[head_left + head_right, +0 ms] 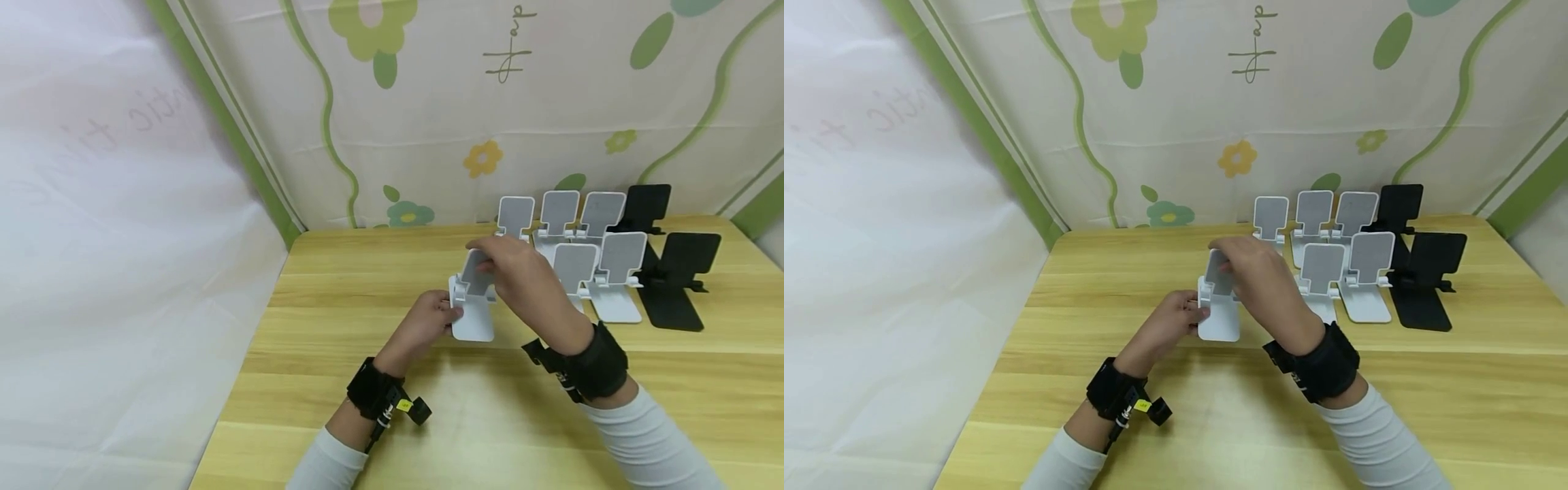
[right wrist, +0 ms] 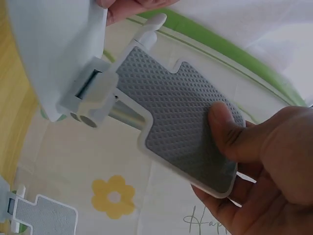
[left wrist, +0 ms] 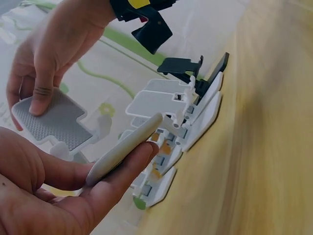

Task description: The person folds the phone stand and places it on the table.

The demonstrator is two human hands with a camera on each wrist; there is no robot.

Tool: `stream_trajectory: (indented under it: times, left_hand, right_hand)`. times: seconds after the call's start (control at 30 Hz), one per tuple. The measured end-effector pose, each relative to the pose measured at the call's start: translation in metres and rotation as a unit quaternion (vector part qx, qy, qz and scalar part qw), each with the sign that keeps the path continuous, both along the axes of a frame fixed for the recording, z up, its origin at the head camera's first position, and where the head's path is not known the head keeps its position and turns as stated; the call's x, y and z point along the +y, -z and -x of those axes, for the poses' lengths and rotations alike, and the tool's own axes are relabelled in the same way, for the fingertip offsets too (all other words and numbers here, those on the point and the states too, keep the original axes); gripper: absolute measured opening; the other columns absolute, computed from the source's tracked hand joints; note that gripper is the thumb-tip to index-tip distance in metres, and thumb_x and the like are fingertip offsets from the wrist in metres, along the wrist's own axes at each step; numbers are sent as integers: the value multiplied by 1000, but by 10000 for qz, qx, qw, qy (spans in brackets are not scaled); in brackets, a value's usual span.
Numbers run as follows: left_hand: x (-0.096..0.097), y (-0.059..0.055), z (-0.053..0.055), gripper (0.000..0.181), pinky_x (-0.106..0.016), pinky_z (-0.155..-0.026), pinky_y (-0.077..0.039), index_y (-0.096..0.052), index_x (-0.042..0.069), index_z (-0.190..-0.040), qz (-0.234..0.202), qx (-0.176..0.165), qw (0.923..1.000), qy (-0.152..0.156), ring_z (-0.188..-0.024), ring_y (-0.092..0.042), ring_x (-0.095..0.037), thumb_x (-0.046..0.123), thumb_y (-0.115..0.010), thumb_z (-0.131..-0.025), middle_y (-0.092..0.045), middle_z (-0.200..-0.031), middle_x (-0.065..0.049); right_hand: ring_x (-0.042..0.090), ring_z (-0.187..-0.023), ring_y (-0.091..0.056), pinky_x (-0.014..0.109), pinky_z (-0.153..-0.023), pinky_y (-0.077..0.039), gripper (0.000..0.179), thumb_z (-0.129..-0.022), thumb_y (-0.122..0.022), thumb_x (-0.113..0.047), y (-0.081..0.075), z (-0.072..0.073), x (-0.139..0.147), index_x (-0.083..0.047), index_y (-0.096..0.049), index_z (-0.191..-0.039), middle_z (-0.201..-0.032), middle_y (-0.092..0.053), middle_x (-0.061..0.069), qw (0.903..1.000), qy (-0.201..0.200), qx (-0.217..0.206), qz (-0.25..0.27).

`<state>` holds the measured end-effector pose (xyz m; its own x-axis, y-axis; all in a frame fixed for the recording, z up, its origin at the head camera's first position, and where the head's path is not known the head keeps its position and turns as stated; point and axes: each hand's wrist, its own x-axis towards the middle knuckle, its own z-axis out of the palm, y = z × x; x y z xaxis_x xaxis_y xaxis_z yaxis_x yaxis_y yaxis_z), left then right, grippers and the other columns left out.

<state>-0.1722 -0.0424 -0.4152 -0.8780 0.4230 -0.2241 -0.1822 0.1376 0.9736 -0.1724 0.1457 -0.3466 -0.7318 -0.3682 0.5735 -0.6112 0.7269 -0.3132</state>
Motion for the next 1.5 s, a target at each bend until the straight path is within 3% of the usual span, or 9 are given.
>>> stream_trajectory:
  times: [0.1, 0.23, 0.37, 0.47, 0.67, 0.83, 1.5]
  left_hand:
    - [-2, -2, 0, 34, -27, -73, -58, -55, -12, -135, -2, 25, 10000, -28, -97, -70, -22, 2, -51, -105, -69, -122, -27]
    - [-6, -8, -1, 34, -28, -76, -58, -55, -11, -136, -157, -61, 9999, -37, -99, -69, -22, 3, -50, -105, -70, -122, -24]
    - [-9, -16, -1, 35, -30, -79, -59, -54, -9, -138, -248, -133, 9996, -41, -101, -68, -22, 4, -50, -106, -70, -121, -21]
    - [-11, -22, -1, 35, -30, -80, -59, -54, -8, -139, -255, -139, 9996, -26, -101, -68, -21, 5, -50, -106, -69, -120, -20]
    - [-14, -29, -1, 37, -32, -82, -60, -52, -7, -141, -297, -74, 9995, 83, -104, -69, -23, 4, -50, -106, -68, -124, -22]
    - [-16, -32, -2, 38, -33, -84, -61, -51, -8, -142, -357, -101, 9992, 151, -106, -71, -26, 3, -50, -106, -68, -126, -23]
    - [-21, -36, -2, 39, -33, -83, -62, -50, -10, -143, -404, -96, 9990, 188, -110, -71, -30, 3, -50, -106, -67, -129, -27]
  right_hand:
    - [33, -106, -67, 47, -82, -57, 36, -89, -75, 1, 0, -1, 1, 1, -64, -124, -117, -70, 17, 9971, -230, -442, 583]
    - [37, -119, -65, 52, -93, -55, 53, -91, -76, -7, -1, -1, 5, 1, -53, -138, -132, -64, 20, 9794, -393, -1380, 1420]
    - [40, -119, -67, 46, -91, -57, 60, -90, -77, -11, 1, 2, 8, -1, -49, -142, -130, -64, 21, 9602, -453, -2208, 1650]
    - [38, -112, -70, 39, -85, -58, 55, -91, -77, -14, 2, 4, 8, -2, -53, -139, -123, -68, 21, 9532, -540, -2483, 1638]
    - [40, -113, -70, 34, -82, -60, 49, -91, -76, -9, 2, 4, 5, -1, -54, -135, -120, -69, 23, 9511, -650, -2362, 1880]
    - [38, -106, -72, 21, -76, -57, 45, -92, -74, -5, 2, 0, 5, 1, -57, -134, -118, -70, 24, 9480, -724, -2315, 2059]
    - [34, -91, -75, 19, -70, -54, 41, -87, -79, -4, 6, 3, -2, 3, -62, -124, -105, -74, 22, 9691, -555, -1493, 1883]
